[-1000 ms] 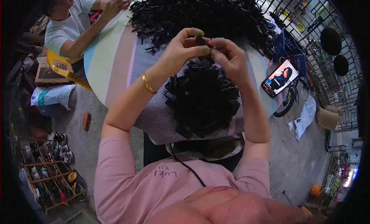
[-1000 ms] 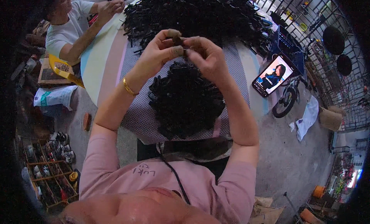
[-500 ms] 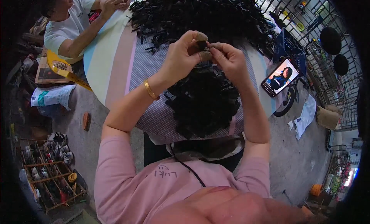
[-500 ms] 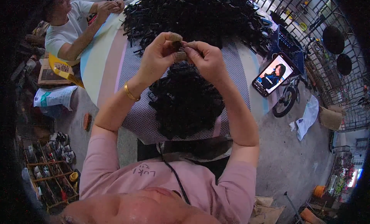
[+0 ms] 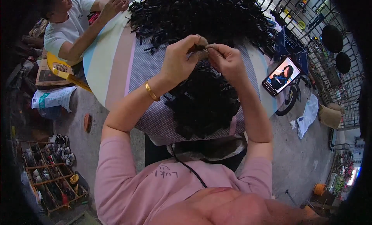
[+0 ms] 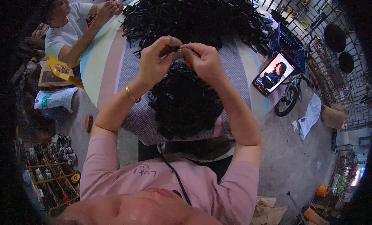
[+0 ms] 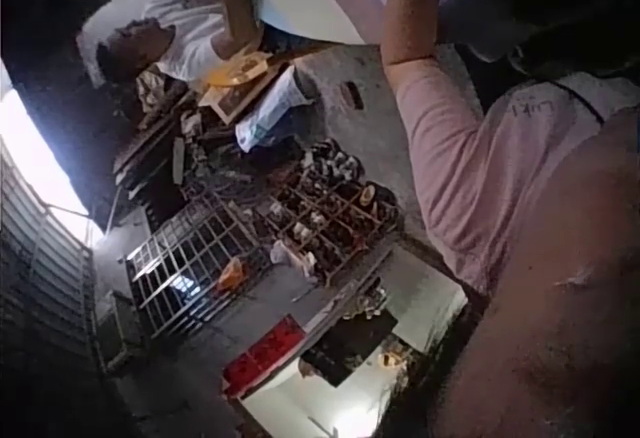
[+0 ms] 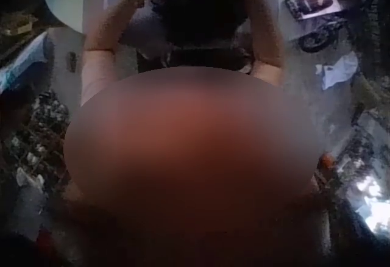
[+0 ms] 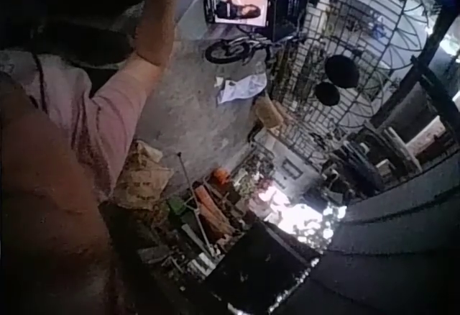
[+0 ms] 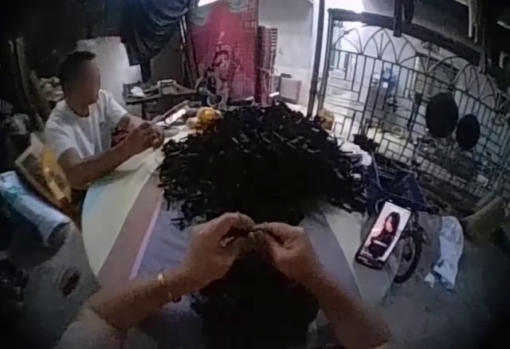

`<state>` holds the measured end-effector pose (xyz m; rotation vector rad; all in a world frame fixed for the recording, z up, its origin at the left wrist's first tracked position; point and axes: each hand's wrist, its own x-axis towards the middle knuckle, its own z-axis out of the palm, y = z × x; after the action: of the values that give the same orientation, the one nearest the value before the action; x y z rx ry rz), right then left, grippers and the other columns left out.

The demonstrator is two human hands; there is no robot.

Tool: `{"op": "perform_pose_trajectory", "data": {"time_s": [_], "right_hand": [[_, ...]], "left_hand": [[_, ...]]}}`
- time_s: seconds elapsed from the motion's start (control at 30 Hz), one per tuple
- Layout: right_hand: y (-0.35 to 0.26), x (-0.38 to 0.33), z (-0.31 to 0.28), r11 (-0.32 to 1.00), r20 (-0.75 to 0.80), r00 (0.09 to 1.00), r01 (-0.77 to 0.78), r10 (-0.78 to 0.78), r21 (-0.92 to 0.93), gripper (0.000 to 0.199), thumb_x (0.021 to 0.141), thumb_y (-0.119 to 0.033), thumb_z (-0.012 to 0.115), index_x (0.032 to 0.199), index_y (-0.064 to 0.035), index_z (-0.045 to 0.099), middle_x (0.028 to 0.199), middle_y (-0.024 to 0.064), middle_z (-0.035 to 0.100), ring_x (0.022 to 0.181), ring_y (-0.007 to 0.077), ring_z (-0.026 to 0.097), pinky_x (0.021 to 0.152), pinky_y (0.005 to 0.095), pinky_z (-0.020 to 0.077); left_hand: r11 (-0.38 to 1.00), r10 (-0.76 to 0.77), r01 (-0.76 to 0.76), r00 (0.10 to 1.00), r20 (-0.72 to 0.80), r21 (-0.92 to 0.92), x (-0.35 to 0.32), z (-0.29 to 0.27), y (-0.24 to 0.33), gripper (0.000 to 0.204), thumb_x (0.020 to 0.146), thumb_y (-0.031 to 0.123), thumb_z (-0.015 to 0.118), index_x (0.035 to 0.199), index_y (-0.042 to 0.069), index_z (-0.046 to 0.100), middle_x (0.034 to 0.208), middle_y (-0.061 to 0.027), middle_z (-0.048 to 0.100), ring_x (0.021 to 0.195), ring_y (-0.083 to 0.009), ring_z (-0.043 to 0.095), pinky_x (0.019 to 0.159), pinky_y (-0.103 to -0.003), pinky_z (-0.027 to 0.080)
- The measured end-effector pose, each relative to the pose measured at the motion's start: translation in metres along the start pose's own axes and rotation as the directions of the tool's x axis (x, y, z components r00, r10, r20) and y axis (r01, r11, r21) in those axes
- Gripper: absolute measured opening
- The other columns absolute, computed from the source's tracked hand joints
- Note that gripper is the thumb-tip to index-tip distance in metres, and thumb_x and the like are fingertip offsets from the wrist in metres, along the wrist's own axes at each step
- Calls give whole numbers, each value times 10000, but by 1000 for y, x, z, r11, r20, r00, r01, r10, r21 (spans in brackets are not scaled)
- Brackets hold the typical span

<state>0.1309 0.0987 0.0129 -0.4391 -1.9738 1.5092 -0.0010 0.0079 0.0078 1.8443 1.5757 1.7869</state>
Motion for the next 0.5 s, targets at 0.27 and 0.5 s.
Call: {"op": "perform_pose_trajectory", "data": {"time_s": [0.27,0.5], "right_hand": [[-12,-2,-8,976,-44,982,175,-182,-131,244,778,-182,655,933,2,611,735,27,603,678,69,562,617,199,465],[-6,3,-25,970,-108,964,239,-243,-52,211,765,-150,665,905,-6,603,756,10,595,606,44,517,525,173,416]], "left_hand": [[997,-59,58,998,20,60,2,2,13,421,738,66,645,1118,54,464,899,-141,617,806,-242,629,707,-292,504],[991,118,-126,983,141,52,9,-12,17,568,707,89,689,1200,41,410,1030,-138,586,936,-223,590,778,-293,488]]}}
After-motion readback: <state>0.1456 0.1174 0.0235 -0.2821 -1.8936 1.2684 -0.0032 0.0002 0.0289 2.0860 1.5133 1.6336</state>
